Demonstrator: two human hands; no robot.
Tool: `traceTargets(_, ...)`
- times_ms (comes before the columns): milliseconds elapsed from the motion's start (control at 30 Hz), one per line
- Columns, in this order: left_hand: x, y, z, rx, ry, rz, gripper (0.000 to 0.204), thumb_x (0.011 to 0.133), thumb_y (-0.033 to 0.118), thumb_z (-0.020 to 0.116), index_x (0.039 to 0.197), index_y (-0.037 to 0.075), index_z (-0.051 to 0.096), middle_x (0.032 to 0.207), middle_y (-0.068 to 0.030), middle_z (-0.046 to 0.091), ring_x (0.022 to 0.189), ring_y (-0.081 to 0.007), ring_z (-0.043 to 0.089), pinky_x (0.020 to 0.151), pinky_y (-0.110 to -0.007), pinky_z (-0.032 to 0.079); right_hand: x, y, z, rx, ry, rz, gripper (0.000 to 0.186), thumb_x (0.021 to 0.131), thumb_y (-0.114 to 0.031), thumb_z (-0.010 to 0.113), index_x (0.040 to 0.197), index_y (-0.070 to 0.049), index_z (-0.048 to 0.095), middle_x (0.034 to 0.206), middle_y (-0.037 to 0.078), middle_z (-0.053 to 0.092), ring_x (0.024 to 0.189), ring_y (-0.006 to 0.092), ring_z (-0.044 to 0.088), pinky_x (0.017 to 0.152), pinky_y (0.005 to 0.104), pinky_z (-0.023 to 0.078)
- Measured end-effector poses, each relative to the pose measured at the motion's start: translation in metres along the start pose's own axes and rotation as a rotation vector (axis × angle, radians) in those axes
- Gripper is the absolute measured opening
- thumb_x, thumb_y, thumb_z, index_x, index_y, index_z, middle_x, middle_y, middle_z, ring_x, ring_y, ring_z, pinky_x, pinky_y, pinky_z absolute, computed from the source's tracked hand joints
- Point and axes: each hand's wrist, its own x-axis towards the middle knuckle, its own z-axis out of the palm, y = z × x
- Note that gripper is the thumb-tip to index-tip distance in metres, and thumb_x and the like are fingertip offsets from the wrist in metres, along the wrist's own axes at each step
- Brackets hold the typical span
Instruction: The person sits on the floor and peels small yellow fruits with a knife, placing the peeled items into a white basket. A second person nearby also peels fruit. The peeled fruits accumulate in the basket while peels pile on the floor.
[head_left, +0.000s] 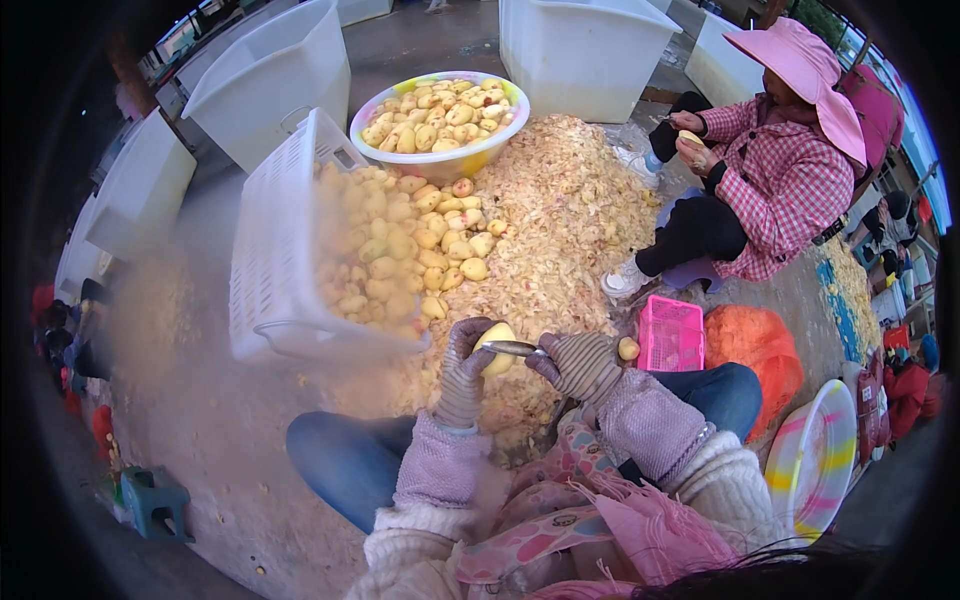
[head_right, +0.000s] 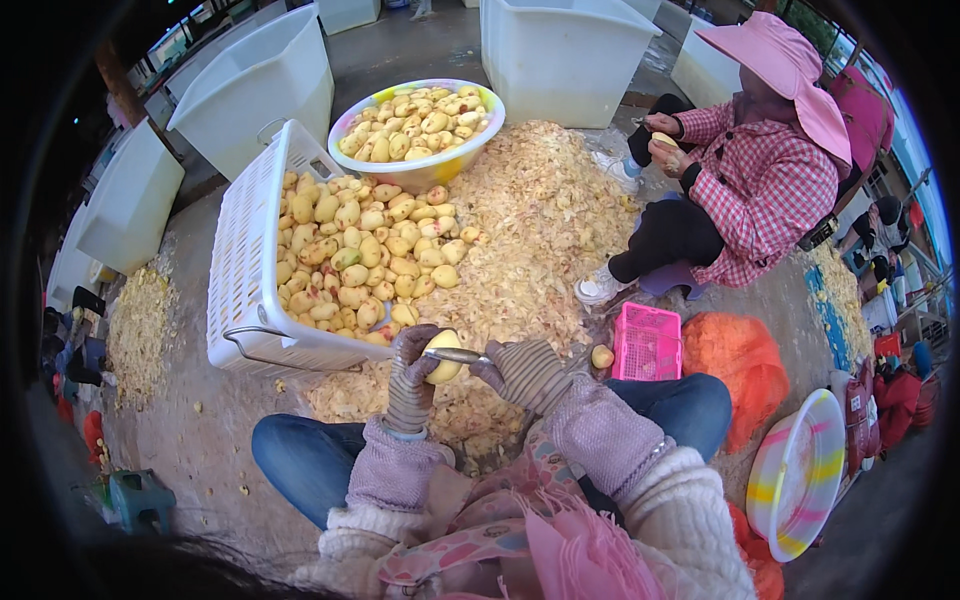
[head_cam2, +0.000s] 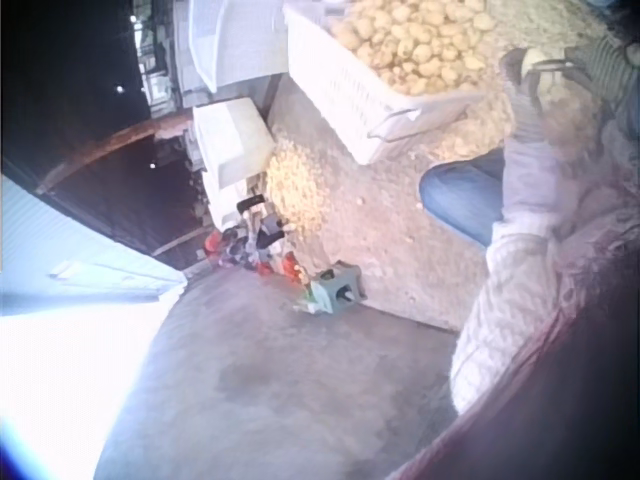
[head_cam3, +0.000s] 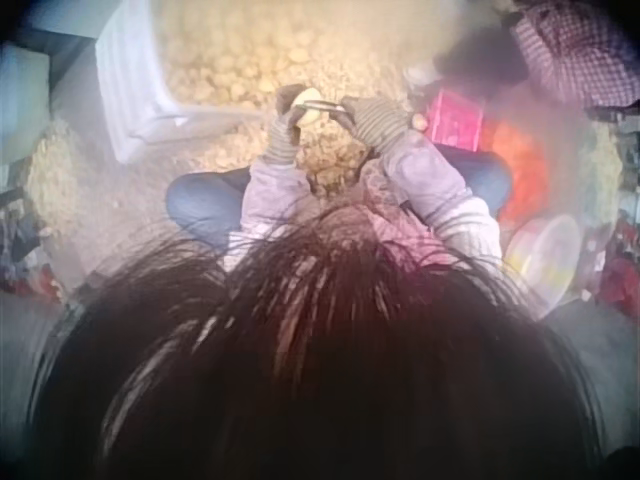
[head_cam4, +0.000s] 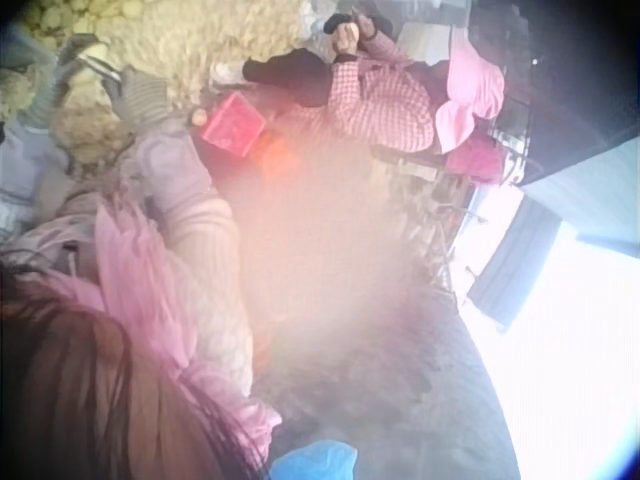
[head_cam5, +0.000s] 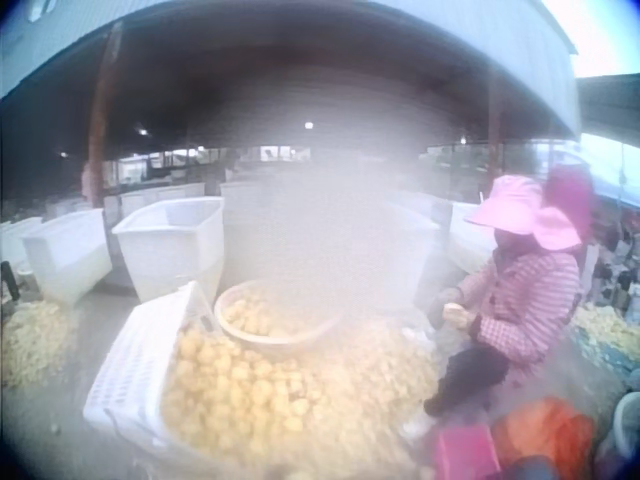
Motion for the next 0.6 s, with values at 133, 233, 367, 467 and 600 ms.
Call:
traceTargets(133, -0.003, -0.006, 0.001, -0.601, -0.061, -0.233, 0.047, 0.09, 0.033, 0.063, 0.124, 0.002, 0.051, 0.12, -0.0216, 0.058, 0.097, -0.0288, 0.064, 0.08, -0.036, 0.057, -0.005, 0.007, -0.003, 0.063, 0.298, 0.383, 0.042, 0.096, -0.044, 0.048, 0.092, -0.003, 0.056, 0.065, 0.018, 0.061, 0.064, 0.0378, 0.063, 0.06, 0.047, 0.049)
traceTargets(233, -0.006, -0.015, 0.005, -0.698, 0.022, -0.337, 0.05, 0.089, 0.036, 0.064, 0.123, 0.0, 0.052, 0.118, -0.0201, 0.06, 0.098, -0.0297, 0.064, 0.081, -0.036, 0.057, -0.006, 0.003, 0.004, 0.155, 0.272, 0.22, 0.044, 0.094, -0.045, 0.05, 0.087, -0.002, 0.055, 0.065, 0.02, 0.061, 0.062, 0.0371, 0.063, 0.057, 0.0471, 0.049)
traceTargets(367, -0.007, -0.024, 0.008, -0.641, 0.071, -0.45, 0.049, 0.088, 0.036, 0.065, 0.12, 0.0, 0.055, 0.113, -0.018, 0.063, 0.099, -0.0298, 0.064, 0.081, -0.036, 0.057, -0.002, -0.006, 0.021, 0.21, 0.189, 0.09, 0.045, 0.095, -0.047, 0.048, 0.088, -0.002, 0.055, 0.066, 0.018, 0.062, 0.063, 0.0367, 0.064, 0.057, 0.0472, 0.048)
traceTargets(467, -0.004, -0.022, 0.005, -0.638, 0.061, -0.469, 0.048, 0.089, 0.044, 0.059, 0.117, 0.005, 0.06, 0.102, -0.0163, 0.066, 0.089, -0.0275, 0.066, 0.072, -0.036, 0.058, 0.0, -0.002, 0.023, 0.092, 0.394, 0.377, 0.043, 0.094, -0.044, 0.051, 0.086, -0.002, 0.055, 0.063, 0.016, 0.06, 0.062, 0.0353, 0.063, 0.056, 0.0462, 0.048)
traceTargets(600, -0.006, -0.018, 0.0, -0.522, 0.202, -0.427, 0.052, 0.089, 0.051, 0.055, 0.114, 0.005, 0.061, 0.096, -0.0163, 0.067, 0.081, -0.0264, 0.066, 0.065, -0.036, 0.057, -0.007, -0.004, 0.023, 0.062, 0.226, 0.097, 0.042, 0.093, -0.044, 0.052, 0.088, -0.003, 0.055, 0.068, 0.016, 0.061, 0.064, 0.0352, 0.063, 0.058, 0.046, 0.049)
